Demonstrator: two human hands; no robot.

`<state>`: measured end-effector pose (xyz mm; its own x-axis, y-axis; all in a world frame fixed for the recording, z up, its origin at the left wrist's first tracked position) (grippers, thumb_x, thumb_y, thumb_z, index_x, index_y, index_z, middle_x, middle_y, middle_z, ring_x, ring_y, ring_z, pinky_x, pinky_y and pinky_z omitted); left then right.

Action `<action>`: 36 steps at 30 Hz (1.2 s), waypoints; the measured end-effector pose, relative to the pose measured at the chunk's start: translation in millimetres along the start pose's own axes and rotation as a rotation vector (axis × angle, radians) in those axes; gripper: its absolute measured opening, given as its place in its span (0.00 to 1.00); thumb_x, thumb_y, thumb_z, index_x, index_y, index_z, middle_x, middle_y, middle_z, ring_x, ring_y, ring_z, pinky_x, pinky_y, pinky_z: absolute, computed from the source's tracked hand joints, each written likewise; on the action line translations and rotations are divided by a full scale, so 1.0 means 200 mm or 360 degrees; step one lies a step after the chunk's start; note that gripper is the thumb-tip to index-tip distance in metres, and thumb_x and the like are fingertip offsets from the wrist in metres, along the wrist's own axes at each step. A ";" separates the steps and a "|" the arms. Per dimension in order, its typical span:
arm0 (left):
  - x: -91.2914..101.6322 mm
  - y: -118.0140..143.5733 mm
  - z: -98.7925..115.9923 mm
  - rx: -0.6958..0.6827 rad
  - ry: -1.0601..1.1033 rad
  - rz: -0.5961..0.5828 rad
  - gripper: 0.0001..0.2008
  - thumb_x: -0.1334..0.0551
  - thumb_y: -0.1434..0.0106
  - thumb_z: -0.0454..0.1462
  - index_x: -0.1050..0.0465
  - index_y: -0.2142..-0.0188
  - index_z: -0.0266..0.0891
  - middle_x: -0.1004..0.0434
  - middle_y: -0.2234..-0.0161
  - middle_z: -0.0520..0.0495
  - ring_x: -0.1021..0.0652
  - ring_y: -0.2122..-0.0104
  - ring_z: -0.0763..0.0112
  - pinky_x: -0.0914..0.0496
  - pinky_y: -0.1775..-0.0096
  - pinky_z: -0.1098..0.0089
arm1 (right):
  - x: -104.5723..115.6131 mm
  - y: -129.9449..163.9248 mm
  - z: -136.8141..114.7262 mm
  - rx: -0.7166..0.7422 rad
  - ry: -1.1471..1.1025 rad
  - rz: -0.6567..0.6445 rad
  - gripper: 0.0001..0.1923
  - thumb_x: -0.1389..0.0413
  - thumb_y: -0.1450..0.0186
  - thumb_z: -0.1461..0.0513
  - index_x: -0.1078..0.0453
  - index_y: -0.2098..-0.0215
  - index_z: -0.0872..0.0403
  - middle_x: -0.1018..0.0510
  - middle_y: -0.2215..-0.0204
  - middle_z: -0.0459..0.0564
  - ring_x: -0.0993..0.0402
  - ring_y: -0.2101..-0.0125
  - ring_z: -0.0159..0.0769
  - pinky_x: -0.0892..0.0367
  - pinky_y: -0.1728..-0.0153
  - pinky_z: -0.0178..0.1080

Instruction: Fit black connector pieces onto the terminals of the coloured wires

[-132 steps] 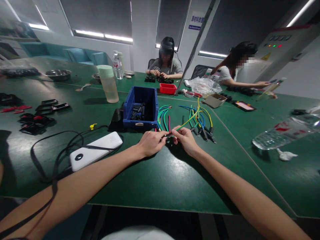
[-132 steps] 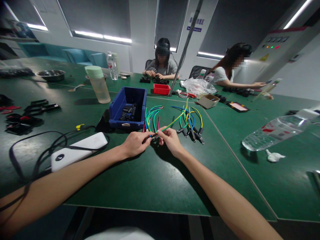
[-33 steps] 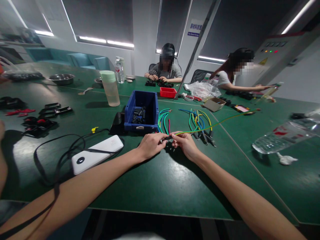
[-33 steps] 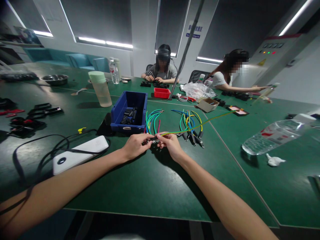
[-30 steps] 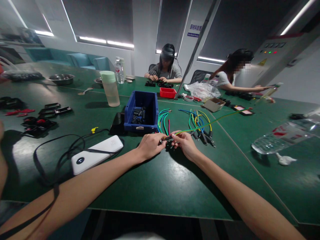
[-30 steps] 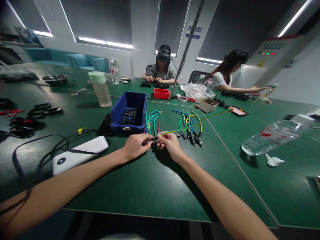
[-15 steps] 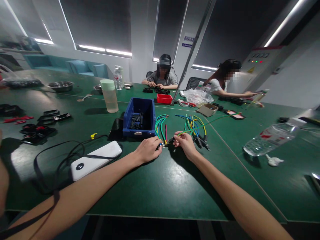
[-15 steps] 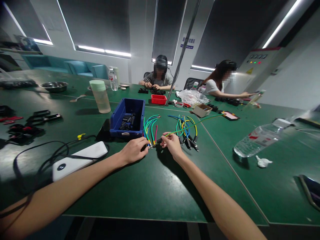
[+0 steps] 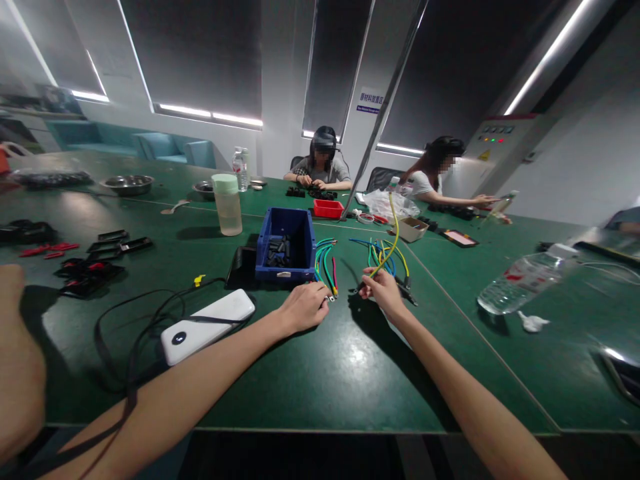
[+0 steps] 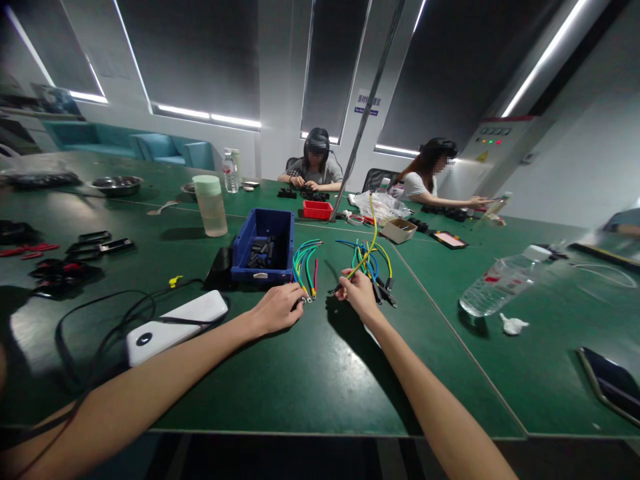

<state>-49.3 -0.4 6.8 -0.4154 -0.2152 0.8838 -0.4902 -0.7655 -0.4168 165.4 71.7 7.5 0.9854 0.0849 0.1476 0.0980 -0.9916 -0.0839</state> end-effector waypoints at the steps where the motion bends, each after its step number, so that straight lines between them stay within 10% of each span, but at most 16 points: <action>1: 0.00 0.00 0.00 0.0003 -0.0017 -0.0011 0.09 0.47 0.39 0.32 0.30 0.62 0.38 0.28 0.64 0.46 0.26 0.62 0.66 0.31 0.58 0.67 | 0.02 0.00 -0.01 0.0026 0.0029 0.0008 0.20 0.42 0.46 0.55 0.39 0.58 0.55 0.31 0.84 0.39 0.29 0.83 0.33 0.34 0.81 0.34; 9: 0.01 0.00 0.00 0.0001 0.0010 -0.0091 0.14 0.45 0.48 0.28 0.30 0.61 0.38 0.27 0.61 0.45 0.26 0.61 0.65 0.31 0.57 0.66 | 0.25 -0.09 0.01 0.0097 0.0537 0.0171 0.28 0.46 0.42 0.56 0.40 0.46 0.61 0.28 0.83 0.43 0.27 0.83 0.36 0.33 0.81 0.36; 20: -0.02 -0.01 -0.03 -0.0008 0.0132 -0.0118 0.18 0.48 0.49 0.24 0.31 0.61 0.39 0.27 0.60 0.47 0.26 0.58 0.66 0.32 0.53 0.67 | 0.41 -0.14 0.06 0.0033 0.0999 0.0241 0.09 0.47 0.40 0.57 0.35 0.67 0.55 0.24 0.83 0.48 0.25 0.82 0.36 0.33 0.80 0.34; 36: -0.02 -0.01 -0.03 -0.0004 0.0115 -0.0121 0.18 0.48 0.49 0.24 0.29 0.62 0.39 0.28 0.63 0.46 0.27 0.61 0.67 0.31 0.56 0.67 | 0.48 -0.16 0.08 -0.0126 0.0956 0.0095 0.21 0.44 0.40 0.62 0.33 0.49 0.62 0.25 0.85 0.48 0.26 0.84 0.36 0.37 0.86 0.31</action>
<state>-50.6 5.8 3.3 -0.4312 -0.1121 0.8952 -0.5245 -0.7762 -0.3499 259.1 112.8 8.4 0.7357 -0.0178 0.6771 0.0119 -0.9992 -0.0392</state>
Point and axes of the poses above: each hand's wrist, its own y-axis away from the middle knuckle, its own x-axis out of the back of the hand, z = x × y, the point moved 1 cm from there along -y, towards the middle knuckle
